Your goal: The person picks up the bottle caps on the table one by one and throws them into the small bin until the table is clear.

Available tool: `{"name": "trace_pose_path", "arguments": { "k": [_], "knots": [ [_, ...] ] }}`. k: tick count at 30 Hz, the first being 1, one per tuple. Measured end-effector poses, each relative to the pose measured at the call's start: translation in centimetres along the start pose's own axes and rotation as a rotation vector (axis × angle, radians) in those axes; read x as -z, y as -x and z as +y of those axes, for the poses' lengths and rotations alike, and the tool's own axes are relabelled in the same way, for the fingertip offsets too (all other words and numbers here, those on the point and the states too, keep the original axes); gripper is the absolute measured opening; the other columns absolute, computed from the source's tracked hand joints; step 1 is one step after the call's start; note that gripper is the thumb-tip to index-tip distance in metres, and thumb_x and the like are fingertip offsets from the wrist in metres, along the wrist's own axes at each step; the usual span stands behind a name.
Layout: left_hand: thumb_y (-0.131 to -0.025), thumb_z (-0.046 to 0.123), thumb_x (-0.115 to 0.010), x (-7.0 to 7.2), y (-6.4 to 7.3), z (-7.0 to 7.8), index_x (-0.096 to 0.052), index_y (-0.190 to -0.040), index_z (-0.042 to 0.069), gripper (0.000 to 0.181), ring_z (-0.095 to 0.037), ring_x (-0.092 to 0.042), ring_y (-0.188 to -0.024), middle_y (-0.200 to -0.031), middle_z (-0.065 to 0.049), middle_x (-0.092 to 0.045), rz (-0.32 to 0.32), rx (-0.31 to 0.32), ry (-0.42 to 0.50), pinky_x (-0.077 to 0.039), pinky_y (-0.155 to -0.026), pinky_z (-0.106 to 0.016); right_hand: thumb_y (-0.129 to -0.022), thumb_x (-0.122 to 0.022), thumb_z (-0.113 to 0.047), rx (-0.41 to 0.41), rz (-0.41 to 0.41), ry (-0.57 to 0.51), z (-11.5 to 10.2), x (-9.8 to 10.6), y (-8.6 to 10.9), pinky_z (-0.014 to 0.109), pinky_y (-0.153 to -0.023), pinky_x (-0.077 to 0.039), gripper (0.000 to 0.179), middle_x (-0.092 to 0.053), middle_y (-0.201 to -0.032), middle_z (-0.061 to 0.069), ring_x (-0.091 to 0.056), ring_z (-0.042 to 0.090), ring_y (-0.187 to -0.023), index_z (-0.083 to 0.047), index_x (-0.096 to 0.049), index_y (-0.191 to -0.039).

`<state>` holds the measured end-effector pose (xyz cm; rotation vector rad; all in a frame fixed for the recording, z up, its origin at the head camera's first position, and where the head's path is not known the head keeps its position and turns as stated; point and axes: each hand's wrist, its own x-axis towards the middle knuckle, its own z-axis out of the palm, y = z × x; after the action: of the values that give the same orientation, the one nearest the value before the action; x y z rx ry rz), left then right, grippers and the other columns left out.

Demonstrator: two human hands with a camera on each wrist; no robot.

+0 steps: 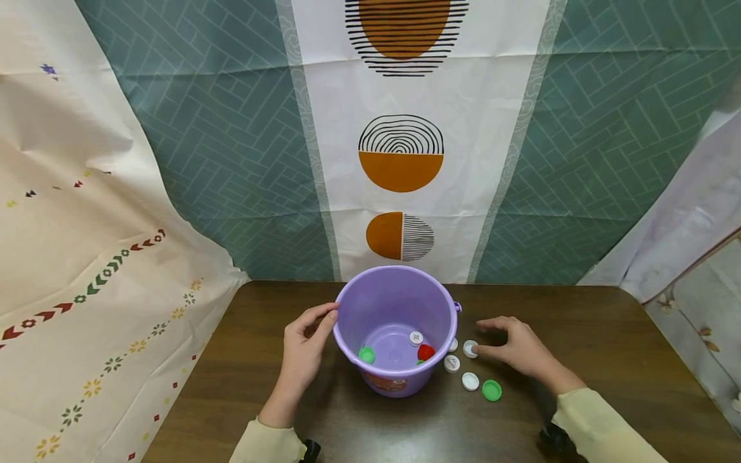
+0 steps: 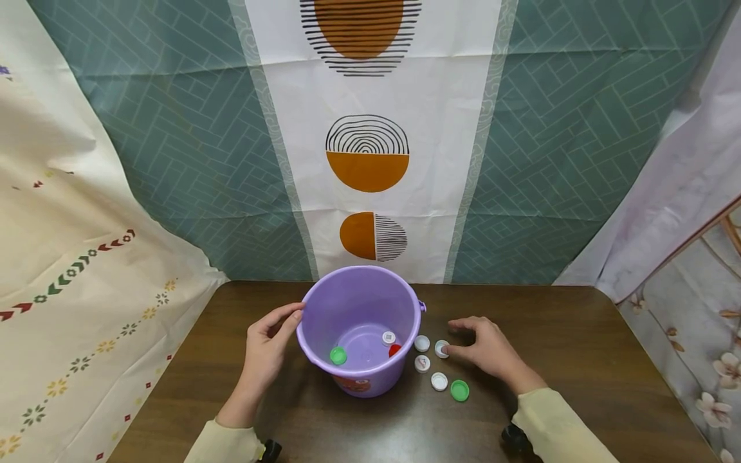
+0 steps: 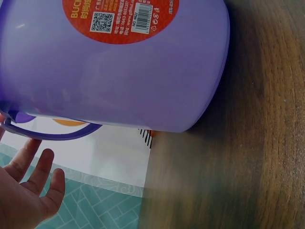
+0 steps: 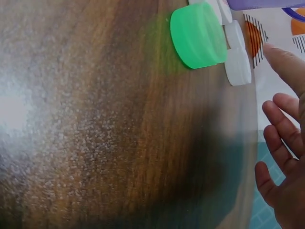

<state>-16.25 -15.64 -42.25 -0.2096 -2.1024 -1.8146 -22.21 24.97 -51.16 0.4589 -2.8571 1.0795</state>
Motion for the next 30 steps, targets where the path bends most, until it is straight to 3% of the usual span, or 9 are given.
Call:
{"name": "trace_pose_path", "arguments": {
  "k": [14, 30],
  "knots": [
    [-0.088, 0.014, -0.065, 0.0, 0.0, 0.0, -0.069, -0.108, 0.004, 0.023, -0.007, -0.063, -0.091, -0.107, -0.018, -0.067, -0.002, 0.0, 0.008, -0.053, -0.072, -0.022, -0.061, -0.082, -0.051, -0.003, -0.067, 0.055, 0.3, -0.9, -0.5, 0.04, -0.086, -0.048, 0.062, -0.067, -0.103, -0.008, -0.058, 0.014, -0.099, -0.019, -0.067, -0.112],
    [-0.088, 0.012, -0.065, 0.0, -0.1, 0.4, -0.068, -0.108, 0.002, 0.023, -0.007, -0.064, -0.09, -0.107, -0.02, -0.067, -0.004, -0.002, 0.0, -0.053, -0.073, -0.022, -0.063, -0.082, -0.048, 0.007, -0.112, 0.096, 0.4, -1.2, -0.5, 0.037, -0.08, -0.048, 0.051, -0.065, -0.092, -0.011, -0.055, 0.01, -0.09, -0.021, -0.07, -0.105]
  ]
}}
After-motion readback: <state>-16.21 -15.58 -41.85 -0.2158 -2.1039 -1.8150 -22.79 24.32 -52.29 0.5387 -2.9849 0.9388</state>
